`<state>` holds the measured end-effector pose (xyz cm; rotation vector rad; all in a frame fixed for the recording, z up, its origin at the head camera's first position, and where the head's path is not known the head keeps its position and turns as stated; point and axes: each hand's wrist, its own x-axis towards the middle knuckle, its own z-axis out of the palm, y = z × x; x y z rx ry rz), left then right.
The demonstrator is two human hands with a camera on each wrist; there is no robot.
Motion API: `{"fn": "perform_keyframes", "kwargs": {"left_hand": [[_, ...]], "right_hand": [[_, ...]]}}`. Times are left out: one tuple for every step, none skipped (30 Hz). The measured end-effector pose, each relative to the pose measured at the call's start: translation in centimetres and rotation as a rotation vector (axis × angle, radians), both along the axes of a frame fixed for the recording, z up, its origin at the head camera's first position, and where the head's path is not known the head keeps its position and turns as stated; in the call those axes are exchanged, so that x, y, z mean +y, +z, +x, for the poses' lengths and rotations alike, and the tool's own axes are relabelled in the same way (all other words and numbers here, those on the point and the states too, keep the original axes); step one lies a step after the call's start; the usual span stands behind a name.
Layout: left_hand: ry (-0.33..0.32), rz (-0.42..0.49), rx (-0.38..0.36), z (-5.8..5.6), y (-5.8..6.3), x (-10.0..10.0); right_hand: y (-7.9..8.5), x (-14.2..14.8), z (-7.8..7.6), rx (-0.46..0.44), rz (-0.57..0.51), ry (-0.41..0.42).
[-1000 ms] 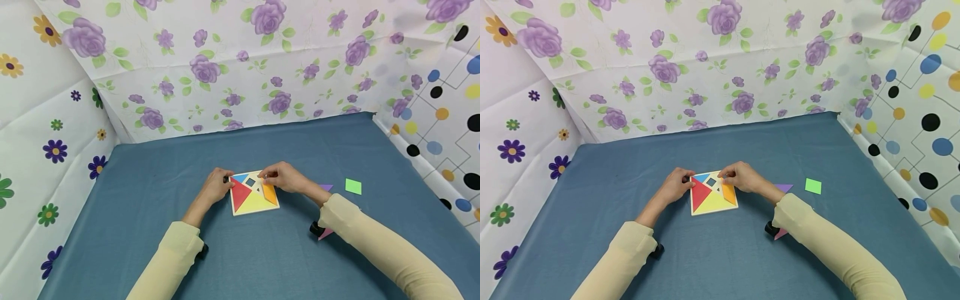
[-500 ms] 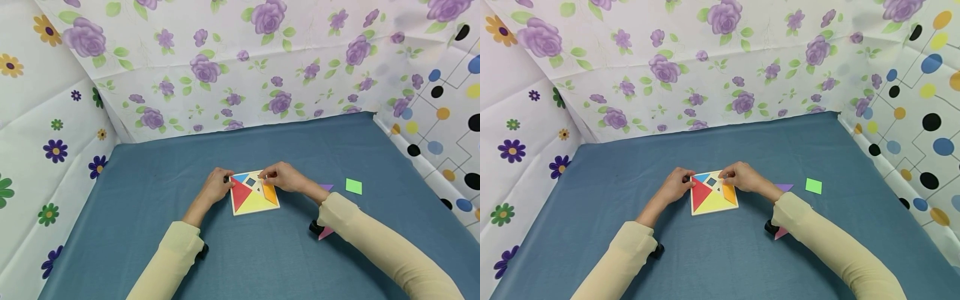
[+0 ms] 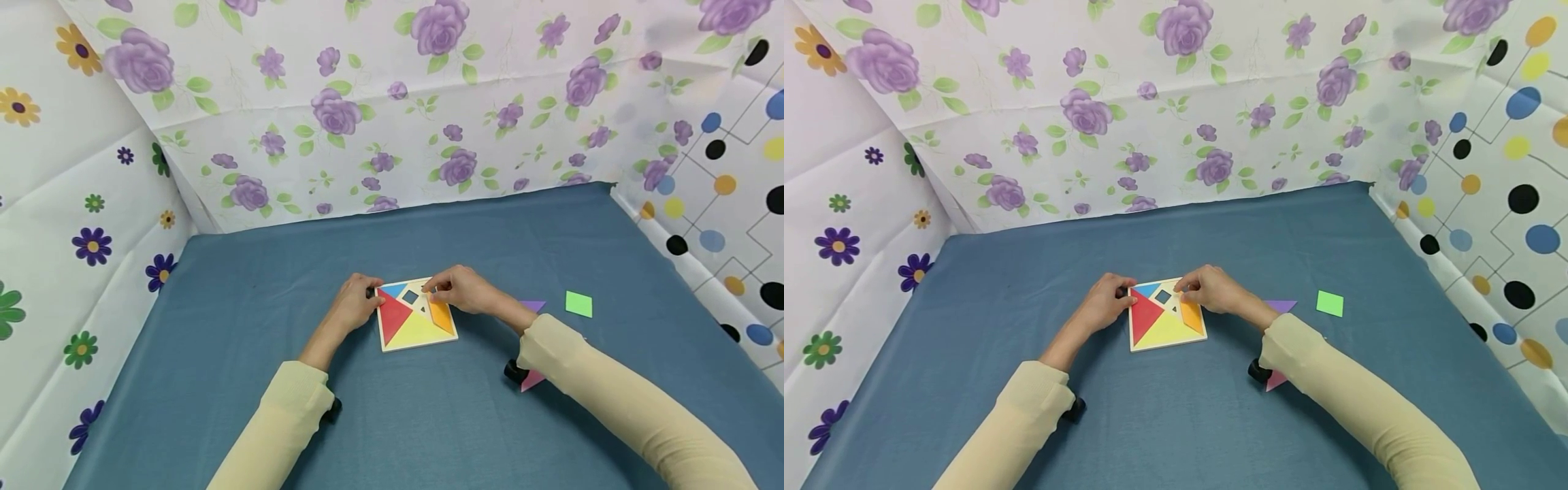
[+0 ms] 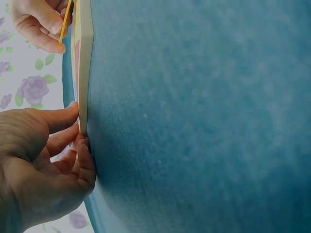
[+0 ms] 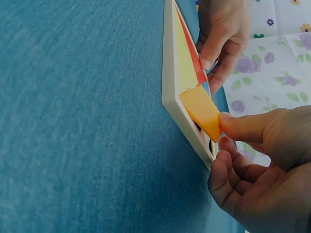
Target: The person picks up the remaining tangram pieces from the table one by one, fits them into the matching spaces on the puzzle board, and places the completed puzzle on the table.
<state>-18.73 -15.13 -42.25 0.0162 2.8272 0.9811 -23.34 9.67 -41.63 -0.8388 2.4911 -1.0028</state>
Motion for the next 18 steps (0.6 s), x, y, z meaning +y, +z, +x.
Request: {"fn": "perform_keyframes", "kwargs": {"left_hand": [[0.001, 0.002, -0.001, 0.01, 0.01, -0.02], [0.000, 0.000, 0.002, 0.03, 0.00, -0.05], [0.000, 0.001, 0.004, 0.06, -0.01, -0.06], [0.001, 0.002, 0.004, 0.06, -0.05, -0.06], [0.002, 0.003, 0.004, 0.06, -0.08, -0.05], [0.004, 0.005, 0.006, 0.06, -0.11, -0.05], [0.007, 0.006, 0.006, 0.04, -0.14, -0.05], [0.008, 0.005, 0.007, 0.03, -0.18, -0.04], [0.011, 0.009, 0.005, 0.01, -0.19, -0.02], [0.013, 0.012, 0.004, -0.01, -0.19, 0.01], [0.014, 0.013, 0.005, -0.01, -0.19, 0.01], [0.014, 0.013, 0.006, -0.01, -0.19, 0.01], [0.014, 0.015, 0.006, -0.01, -0.17, 0.02], [0.013, 0.015, 0.006, -0.03, -0.17, 0.02], [0.013, 0.017, 0.005, -0.03, -0.16, 0.01], [0.012, 0.017, 0.005, -0.03, -0.15, 0.01], [0.012, 0.017, 0.005, -0.05, -0.15, 0.00], [0.012, 0.018, 0.006, -0.06, -0.14, -0.01]], "right_hand": [[0.00, 0.01, -0.01, -0.002, 0.002, -0.003], [0.00, 0.02, -0.01, -0.004, 0.004, -0.005], [0.00, 0.02, -0.01, -0.007, 0.006, -0.007], [-0.02, 0.04, 0.01, -0.007, 0.008, -0.008], [-0.06, 0.04, 0.04, -0.008, 0.008, -0.009], [-0.10, 0.04, 0.06, -0.007, 0.009, -0.009], [-0.12, 0.03, 0.08, -0.007, 0.011, -0.009], [-0.13, 0.03, 0.10, -0.007, 0.012, -0.010], [-0.16, 0.02, 0.11, -0.008, 0.013, -0.013], [-0.19, 0.02, 0.12, -0.008, 0.014, -0.014], [-0.21, 0.02, 0.11, -0.010, 0.016, -0.017], [-0.22, 0.02, 0.11, -0.012, 0.017, -0.021], [-0.22, 0.02, 0.11, -0.013, 0.018, -0.024], [-0.25, 0.01, 0.10, -0.013, 0.018, -0.025], [-0.27, 0.01, 0.10, -0.011, 0.018, -0.025], [-0.32, 0.00, 0.08, -0.007, 0.018, -0.023], [-0.34, -0.02, 0.07, -0.003, 0.019, -0.023], [-0.35, -0.04, 0.06, 0.002, 0.019, -0.022]]}}
